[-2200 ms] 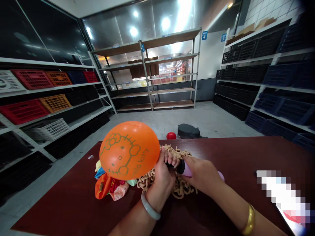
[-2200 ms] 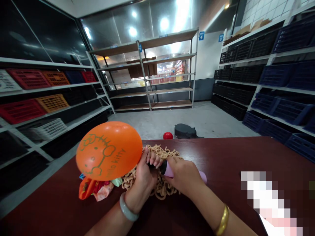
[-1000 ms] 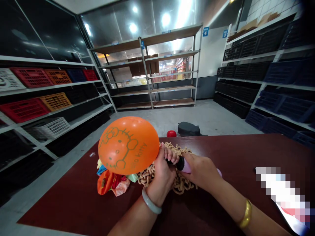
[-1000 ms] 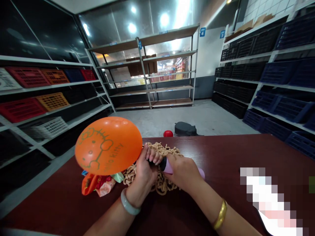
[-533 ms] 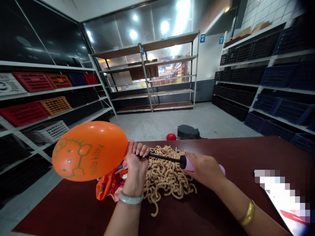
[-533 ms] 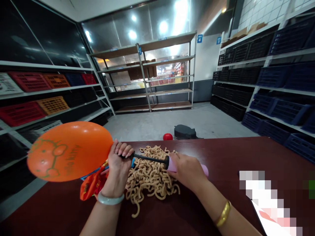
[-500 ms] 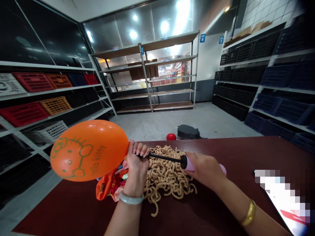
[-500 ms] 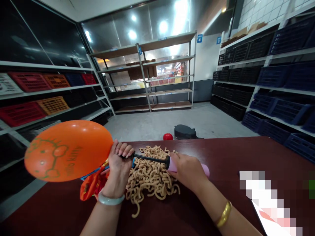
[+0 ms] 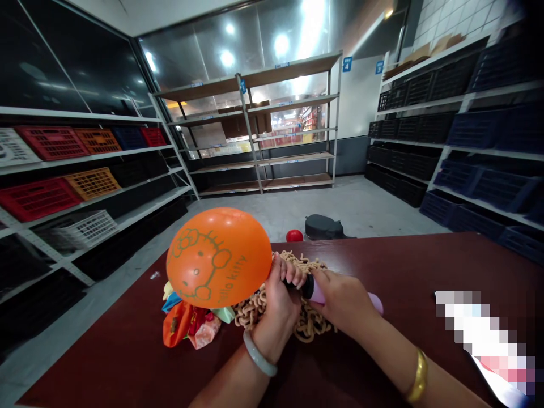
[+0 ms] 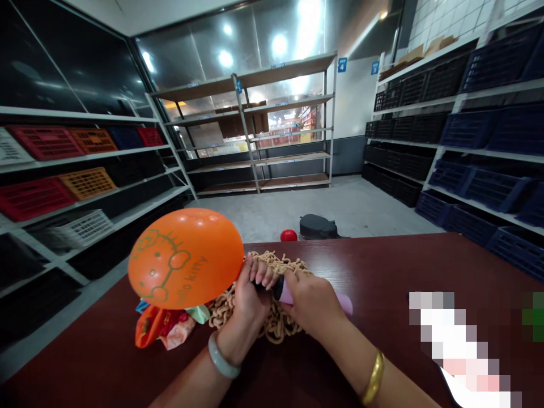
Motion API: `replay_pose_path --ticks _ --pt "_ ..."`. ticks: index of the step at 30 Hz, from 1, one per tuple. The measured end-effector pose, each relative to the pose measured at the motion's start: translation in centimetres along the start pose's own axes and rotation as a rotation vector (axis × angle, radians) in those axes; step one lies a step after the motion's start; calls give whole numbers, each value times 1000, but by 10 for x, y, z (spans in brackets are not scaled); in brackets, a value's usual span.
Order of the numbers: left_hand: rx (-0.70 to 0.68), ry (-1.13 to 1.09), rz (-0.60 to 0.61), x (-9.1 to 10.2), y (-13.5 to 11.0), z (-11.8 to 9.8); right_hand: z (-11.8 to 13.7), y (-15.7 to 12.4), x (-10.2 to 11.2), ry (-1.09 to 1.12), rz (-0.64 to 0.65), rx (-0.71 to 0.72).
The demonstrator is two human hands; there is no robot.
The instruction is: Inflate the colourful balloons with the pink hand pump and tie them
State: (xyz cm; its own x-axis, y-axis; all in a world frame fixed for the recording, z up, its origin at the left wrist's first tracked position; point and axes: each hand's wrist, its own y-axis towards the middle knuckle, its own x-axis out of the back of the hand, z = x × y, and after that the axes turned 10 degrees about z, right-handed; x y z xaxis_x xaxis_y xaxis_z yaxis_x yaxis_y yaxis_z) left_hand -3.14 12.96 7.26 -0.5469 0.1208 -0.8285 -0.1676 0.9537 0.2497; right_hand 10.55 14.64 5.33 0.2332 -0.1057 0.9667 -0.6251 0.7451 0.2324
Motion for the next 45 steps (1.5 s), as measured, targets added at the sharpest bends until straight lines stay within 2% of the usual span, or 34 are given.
replay_pose_path --ticks 5,10,15,19,22,26,31,37,41,45 --pt "-21 -5 -1 -5 -4 2 -1 0 0 22 1 2" --pt "4 -2 -51 6 6 -9 -8 4 -3 31 28 8" --pt "-28 -45 -108 34 29 -50 -19 9 -7 30 69 -11" --pt "-131 -53 -20 49 38 -88 -25 8 -2 -16 22 -14" --pt "-162 -60 37 46 35 -98 -26 5 4 -54 -15 -7" --pt "-182 -109 51 33 27 -84 -24 2 8 -95 -35 -6" --pt "-102 -99 -19 23 18 -43 -13 2 0 -55 2 7" --pt "-10 -47 -28 5 0 -1 0 1 -4 32 10 9" --pt "-15 -13 -23 -2 -5 4 2 1 -3 55 7 6" --pt "-3 11 -38 0 -2 1 0 3 -4 72 17 11"
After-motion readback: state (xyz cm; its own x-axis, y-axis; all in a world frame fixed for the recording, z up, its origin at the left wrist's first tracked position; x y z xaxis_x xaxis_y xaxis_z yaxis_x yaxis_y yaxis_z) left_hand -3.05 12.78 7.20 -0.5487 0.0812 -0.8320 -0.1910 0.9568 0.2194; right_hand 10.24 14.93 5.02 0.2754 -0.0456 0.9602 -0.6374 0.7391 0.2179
